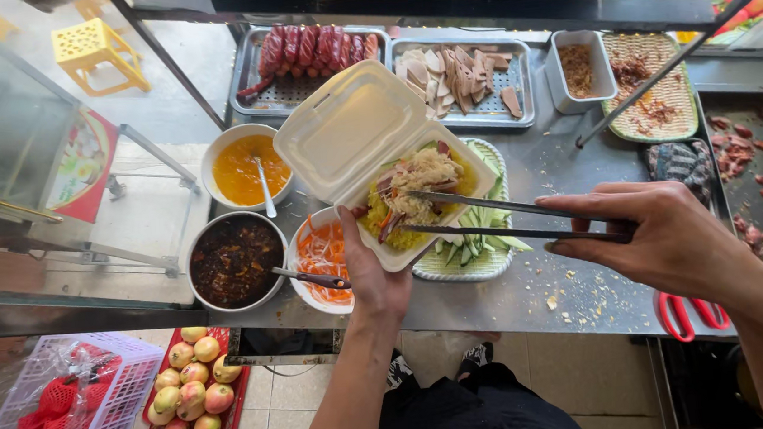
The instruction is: The person prepares a meal by scooping yellow rice into a container and topping it with sliced meat, cucumbers, pickled vegetables, and sauce using a spoon, tongs, and scissors.
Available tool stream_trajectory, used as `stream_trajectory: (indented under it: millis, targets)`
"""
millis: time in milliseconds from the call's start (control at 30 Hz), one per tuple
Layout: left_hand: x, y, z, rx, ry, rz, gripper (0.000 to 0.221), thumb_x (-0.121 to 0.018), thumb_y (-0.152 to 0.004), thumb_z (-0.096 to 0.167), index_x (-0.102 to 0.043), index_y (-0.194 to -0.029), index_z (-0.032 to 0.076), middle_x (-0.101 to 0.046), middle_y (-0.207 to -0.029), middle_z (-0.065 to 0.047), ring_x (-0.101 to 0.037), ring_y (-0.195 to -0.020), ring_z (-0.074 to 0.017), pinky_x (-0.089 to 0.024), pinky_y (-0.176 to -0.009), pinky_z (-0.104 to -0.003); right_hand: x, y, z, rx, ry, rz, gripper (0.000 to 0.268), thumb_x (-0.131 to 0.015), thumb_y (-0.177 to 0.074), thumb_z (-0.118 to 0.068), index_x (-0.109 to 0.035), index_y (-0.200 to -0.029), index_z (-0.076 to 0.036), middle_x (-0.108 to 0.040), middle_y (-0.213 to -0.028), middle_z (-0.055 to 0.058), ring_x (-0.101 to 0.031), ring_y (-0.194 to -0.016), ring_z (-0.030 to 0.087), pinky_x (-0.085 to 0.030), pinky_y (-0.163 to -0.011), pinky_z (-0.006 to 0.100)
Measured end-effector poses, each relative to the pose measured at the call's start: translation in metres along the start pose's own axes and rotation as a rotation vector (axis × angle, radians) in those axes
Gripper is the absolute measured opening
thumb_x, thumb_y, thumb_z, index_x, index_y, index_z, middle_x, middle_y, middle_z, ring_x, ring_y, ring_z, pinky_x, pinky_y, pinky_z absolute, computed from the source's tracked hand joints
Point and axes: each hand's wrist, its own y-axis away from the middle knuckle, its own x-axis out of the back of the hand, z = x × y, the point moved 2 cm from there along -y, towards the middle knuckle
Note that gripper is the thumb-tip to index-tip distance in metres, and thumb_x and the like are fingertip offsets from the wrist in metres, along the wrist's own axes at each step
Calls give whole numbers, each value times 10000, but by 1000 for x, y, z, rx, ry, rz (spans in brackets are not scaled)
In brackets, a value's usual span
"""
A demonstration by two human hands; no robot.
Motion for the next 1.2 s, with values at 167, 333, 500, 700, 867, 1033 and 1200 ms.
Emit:
stream_trajectory:
  millis: [167, 333, 500, 700, 867, 1033, 1200]
  targets:
    - [-10, 12, -4, 39, -14, -15, 628, -356, -1041, 561, -431, -1502, 140, -541, -1475, -85, -543, -1349, -269, -482, -1109, -491, 1, 30, 20, -399, -56, 115, 461, -835, -813, -276, -743, -1261, -218, -731, -683, 44, -552, -478, 102, -373, -413, 304]
    - [-13, 19, -12, 47, -65, -36, 620, -360, -1051, 533, -423, -1503, 114, -532, -1487, -99, -537, -1363, -270, -475, -1128, -478, -8, 46, 16, -138, -61, 232, 472, -818, -805, -253, -741, -1265, -180, -794, -805, -1, -649, -597, 18, -502, -495, 204]
    - [-11, 18, -22, 63, -89, -17, 603, -339, -1061, 515, -400, -1514, 122, -509, -1492, -102, -525, -1365, -270, -474, -1126, -486, -4, 63, 26, -295, 20, 185, 499, -839, -788, -259, -741, -1274, -200, -747, -691, 58, -631, -526, 108, -472, -458, 307]
    - [-20, -4, -56, 99, -166, -13, 610, -318, -1036, 520, -396, -1512, 145, -520, -1486, -100, -537, -1352, -292, -495, -1076, -512, 20, 66, 88, -558, -115, 366, 524, -788, -861, -314, -727, -1369, -204, -692, -680, 158, -580, -545, 158, -465, -477, 351]
    - [-26, -31, -102, 121, -152, -73, 623, -313, -1062, 540, -402, -1524, 132, -526, -1487, -107, -541, -1344, -305, -508, -1055, -524, -9, -7, 192, -490, 278, 528, 514, -653, -998, -368, -646, -1387, -34, -744, -912, 240, -736, -727, 337, -591, -691, 451]
    - [-31, -50, -126, 160, -212, -22, 609, -300, -1035, 547, -426, -1494, 167, -554, -1451, -90, -575, -1306, -303, -532, -1003, -555, -85, -134, 276, -738, 228, 521, 440, -625, -1017, -300, -541, -1346, -19, -696, -1130, 212, -735, -933, 394, -603, -773, 482]
    - [-28, -60, -132, 168, -205, -23, 595, -301, -1050, 536, -432, -1491, 160, -557, -1440, -92, -564, -1301, -307, -521, -1001, -566, -115, -194, 323, -862, 179, 537, 414, -660, -967, -249, -543, -1259, 21, -665, -1149, 233, -714, -981, 391, -584, -823, 463]
